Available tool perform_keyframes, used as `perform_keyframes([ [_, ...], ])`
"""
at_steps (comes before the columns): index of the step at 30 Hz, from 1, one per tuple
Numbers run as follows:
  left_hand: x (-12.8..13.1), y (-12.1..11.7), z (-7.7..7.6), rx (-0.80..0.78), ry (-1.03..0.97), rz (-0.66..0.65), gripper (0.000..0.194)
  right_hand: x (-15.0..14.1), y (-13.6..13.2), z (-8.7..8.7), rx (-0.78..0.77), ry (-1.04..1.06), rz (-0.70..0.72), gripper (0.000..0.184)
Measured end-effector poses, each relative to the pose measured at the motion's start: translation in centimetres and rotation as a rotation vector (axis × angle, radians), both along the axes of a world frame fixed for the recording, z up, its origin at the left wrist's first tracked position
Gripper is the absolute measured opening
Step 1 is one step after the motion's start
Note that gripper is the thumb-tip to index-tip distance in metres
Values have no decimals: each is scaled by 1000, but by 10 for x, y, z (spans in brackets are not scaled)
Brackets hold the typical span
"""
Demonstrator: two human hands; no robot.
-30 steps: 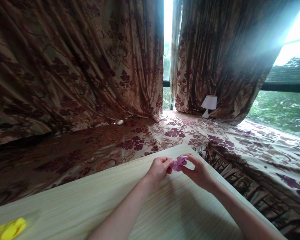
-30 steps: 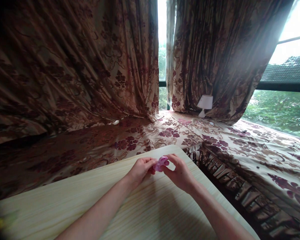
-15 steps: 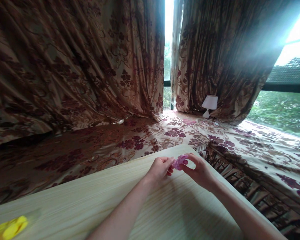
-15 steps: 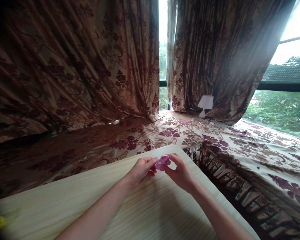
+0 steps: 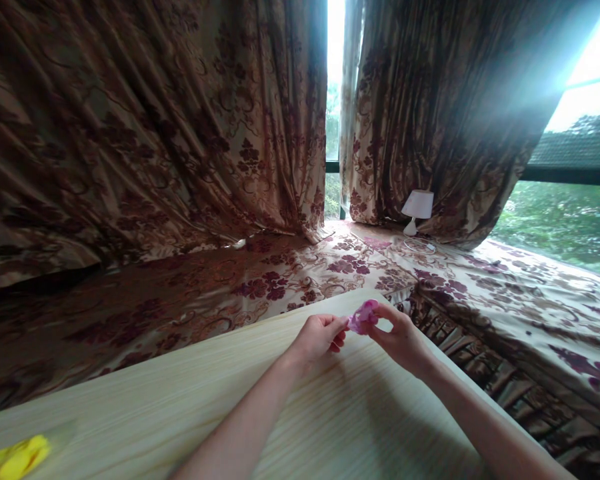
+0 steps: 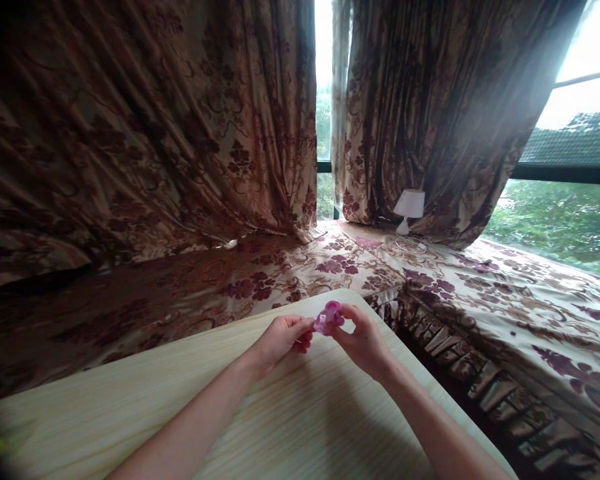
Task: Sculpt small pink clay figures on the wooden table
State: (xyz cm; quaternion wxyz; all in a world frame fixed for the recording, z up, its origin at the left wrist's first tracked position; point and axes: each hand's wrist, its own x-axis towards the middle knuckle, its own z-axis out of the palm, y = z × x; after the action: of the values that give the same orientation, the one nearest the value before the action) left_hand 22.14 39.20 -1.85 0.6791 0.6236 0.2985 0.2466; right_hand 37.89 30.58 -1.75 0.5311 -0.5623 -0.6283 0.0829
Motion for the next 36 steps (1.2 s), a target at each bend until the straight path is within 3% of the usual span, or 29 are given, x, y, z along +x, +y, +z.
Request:
perform_keyframes([
  [11,0,-3,2,-13,14,-17,37,0,1,-2,-12,8,3,18],
  [16,1,-5,4,-86,-44,51,36,-2,1,-1,-8,0,-5,18],
  [22,3,-7,2,-159,-110,20,43,-5,-3,3,-42,-1,51,27],
  [30,-1,-8,4,-165,-134,-83,43,15,-3,14,-283,325,79,35],
  [36,-3,-11,10,-92,-159,-207,34,19,-6,5,-568,342,268,36],
])
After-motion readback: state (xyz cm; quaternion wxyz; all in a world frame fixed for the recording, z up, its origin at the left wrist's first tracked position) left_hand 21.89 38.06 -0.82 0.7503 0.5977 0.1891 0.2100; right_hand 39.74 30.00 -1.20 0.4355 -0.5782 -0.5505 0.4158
